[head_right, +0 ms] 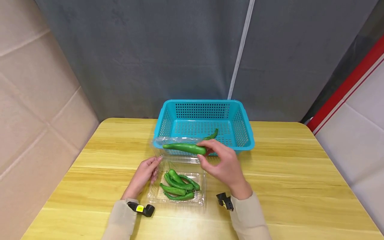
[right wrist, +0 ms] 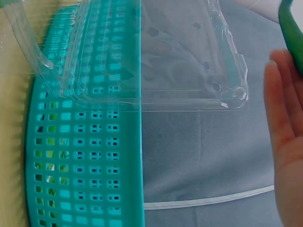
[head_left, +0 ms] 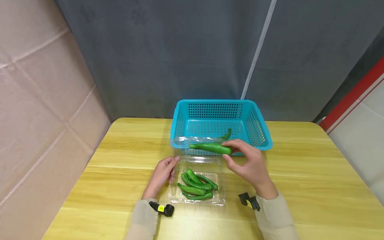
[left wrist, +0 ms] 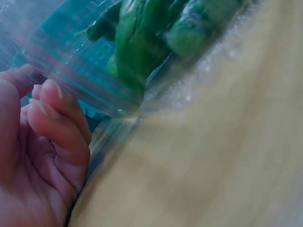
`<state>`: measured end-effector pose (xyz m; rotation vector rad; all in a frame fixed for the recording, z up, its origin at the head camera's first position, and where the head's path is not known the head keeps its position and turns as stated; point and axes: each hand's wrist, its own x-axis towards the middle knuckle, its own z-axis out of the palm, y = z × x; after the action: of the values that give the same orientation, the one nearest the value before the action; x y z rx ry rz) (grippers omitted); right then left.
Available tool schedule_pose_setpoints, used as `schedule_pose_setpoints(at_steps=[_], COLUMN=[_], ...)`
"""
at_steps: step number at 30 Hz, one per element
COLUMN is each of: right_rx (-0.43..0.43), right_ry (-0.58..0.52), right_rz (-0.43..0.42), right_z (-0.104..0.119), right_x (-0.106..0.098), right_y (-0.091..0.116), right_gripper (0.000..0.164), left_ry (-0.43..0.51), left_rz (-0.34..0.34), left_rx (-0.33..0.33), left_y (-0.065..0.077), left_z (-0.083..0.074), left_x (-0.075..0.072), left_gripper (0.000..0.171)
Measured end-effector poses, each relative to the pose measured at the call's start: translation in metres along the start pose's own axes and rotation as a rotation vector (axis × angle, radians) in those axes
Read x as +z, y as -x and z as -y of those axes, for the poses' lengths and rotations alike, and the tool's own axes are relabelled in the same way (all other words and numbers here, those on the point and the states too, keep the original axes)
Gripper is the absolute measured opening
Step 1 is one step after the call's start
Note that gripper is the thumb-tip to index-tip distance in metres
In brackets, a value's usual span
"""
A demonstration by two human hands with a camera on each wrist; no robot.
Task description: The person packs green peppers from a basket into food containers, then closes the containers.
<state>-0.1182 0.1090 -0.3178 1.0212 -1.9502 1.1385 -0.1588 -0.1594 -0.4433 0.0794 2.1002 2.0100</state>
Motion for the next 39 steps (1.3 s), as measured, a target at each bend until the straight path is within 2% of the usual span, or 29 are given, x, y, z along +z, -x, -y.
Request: schedule_pose_setpoints(at_steps=[5,11,13,19,28,39], right_rx=[-0.021,0.090,0.105,0.113,0.286,0.382], right_ry=[-0.024,-0.009,0.000,0.026,0.105,0.144], right_rz=[0.127,0.313,0.353,0.402,0.550,0.673], right_z=[-0.018,-0.023,-0.023,-0.026,-0.031,-0.041], right_x=[0.005,0.009,0.010,0.014,0.020,0.028], right_y=[0.012,0.019,0.019,0.021,0.026,0.032], right_gripper=[0.029,0.027,0.026,0.026,0.024,0.024], left_ry=[0.004,0.012,0.008,-0.010,-0.016,-0.012], left_rz=[-0.001,0.002,0.001,-0.007,-0.007,-0.005], left_rx=[-0.001,0.004,0.005,0.001,0.005,0.003], left_y=[0.000,0.000,0.000,-0.001,0.001,0.001], left_z=[0.000,-0.001,-0.002,-0.003,-0.005,-0.002], left_x=[0.001,0.001,0.001,0.001,0.001,0.001], left_gripper=[0.040,0.044,0.043,0.041,0.041,0.041])
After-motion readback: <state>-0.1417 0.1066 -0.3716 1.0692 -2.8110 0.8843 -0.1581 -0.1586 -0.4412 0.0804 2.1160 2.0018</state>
